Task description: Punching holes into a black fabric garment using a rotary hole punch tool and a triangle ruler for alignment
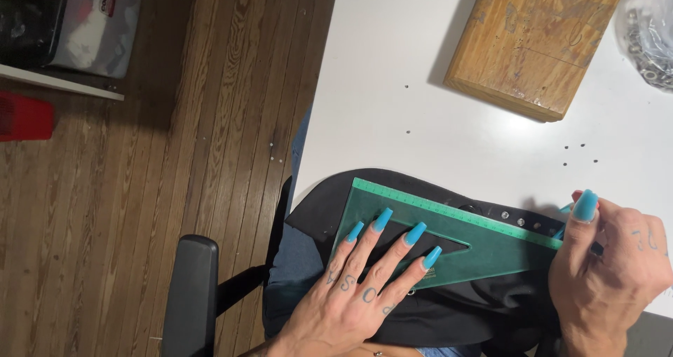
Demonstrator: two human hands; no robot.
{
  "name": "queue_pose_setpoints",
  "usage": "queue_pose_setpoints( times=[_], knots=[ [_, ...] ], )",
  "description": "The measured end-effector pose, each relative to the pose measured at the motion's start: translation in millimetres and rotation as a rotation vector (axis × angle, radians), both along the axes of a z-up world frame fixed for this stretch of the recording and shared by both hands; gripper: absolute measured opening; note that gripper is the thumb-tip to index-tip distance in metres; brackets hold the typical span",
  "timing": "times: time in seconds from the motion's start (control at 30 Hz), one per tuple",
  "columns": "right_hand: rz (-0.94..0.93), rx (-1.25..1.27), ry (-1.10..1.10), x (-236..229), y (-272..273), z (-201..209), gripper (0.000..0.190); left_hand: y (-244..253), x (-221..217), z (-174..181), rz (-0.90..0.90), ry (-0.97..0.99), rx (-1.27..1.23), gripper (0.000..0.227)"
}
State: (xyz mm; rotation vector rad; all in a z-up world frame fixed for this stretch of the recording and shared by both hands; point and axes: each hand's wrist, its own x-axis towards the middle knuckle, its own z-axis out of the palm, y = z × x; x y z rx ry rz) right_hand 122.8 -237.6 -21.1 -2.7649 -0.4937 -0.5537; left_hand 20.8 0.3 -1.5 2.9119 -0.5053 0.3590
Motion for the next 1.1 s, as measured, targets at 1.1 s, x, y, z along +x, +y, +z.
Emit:
queue_pose_setpoints(
  times=[1.1],
  knots=[
    [0.044, 0.056, -0.020, 1.8, 4.2, 11.6, 0.027, 7.0, 1.7, 5.2, -0.047, -0.070, 0.023, 0.032]
  ],
)
